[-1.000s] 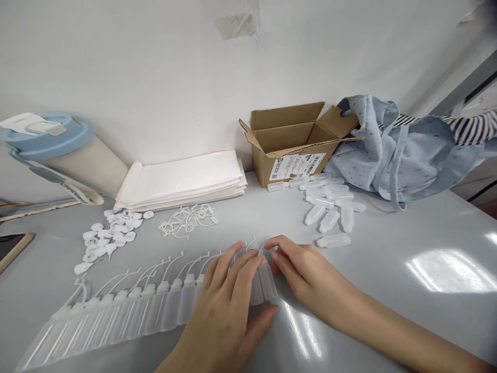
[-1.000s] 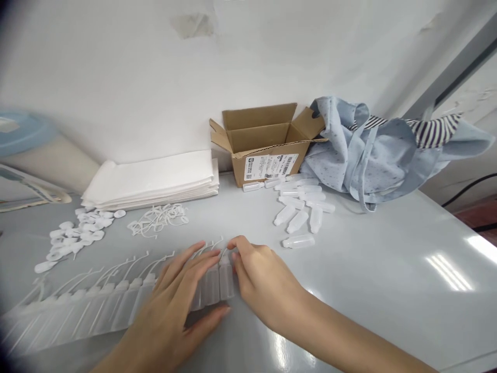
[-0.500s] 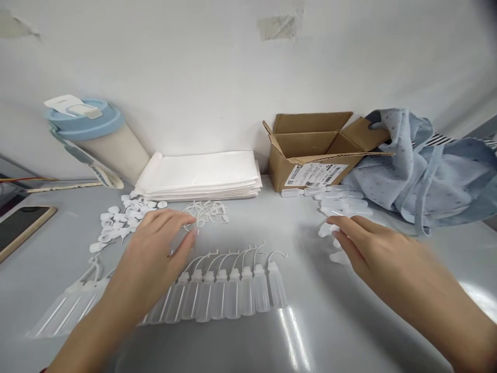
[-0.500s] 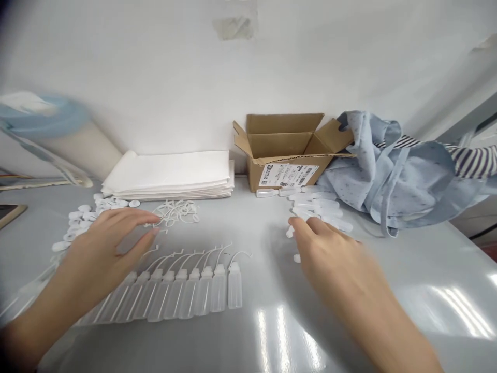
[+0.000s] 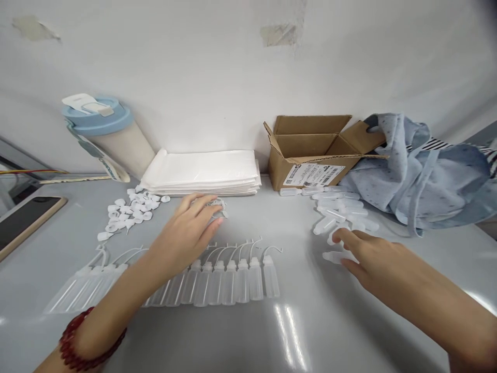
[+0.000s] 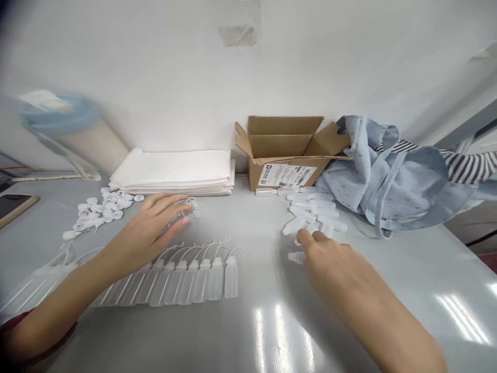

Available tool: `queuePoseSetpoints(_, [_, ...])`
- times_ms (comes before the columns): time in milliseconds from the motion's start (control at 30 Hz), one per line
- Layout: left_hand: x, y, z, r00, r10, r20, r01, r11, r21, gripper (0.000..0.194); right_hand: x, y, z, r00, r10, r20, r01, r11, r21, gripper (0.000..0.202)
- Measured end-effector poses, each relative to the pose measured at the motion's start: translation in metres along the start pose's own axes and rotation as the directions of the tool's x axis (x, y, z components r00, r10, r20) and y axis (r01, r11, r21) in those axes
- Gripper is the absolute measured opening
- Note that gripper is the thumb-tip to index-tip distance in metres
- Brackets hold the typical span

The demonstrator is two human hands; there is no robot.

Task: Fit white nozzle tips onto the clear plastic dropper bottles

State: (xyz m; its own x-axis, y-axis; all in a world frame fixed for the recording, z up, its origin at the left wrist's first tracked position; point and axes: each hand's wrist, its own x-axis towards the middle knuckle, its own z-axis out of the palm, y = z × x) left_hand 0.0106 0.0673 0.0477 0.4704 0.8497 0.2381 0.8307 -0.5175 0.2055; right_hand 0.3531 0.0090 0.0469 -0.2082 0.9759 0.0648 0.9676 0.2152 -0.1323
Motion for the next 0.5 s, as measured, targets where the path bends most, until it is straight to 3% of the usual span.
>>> queuePoseSetpoints(167, [0.002,0.008,0.006,0.996,-0.075,0.057,0.077,0.997,-0.026,0.045,0.005,-0.014,0.001,0.998,-0.015,0.064,0.015,1.000,0.001,0.015])
queuePoseSetpoints(300, [0.001,0.012,-0.009,0.979,-0.201,-0.030,0.193,0.966,-0.171,0.053,0.012,-0.029,-0.007,0.988,0.012,0.153,0.004,0.995,-0.104,0.012])
queuePoseSetpoints(367, [-0.001,0.011,-0.020,0.933,-0.344,-0.105,0.302,0.908,-0.289,0.052,0.016,-0.037,-0.013,0.980,0.012,0.198,0.022,0.985,-0.168,0.012])
queuePoseSetpoints(433, [-0.005,0.009,-0.030,0.860,-0.494,-0.126,0.398,0.805,-0.441,0.048,0.019,-0.043,-0.018,0.977,-0.012,0.214,0.051,0.983,-0.177,0.012])
queuePoseSetpoints(500, [-0.009,0.006,-0.036,0.811,-0.572,-0.121,0.413,0.706,-0.575,0.045,0.022,-0.050,-0.020,0.988,-0.086,0.129,0.100,0.990,-0.101,0.011])
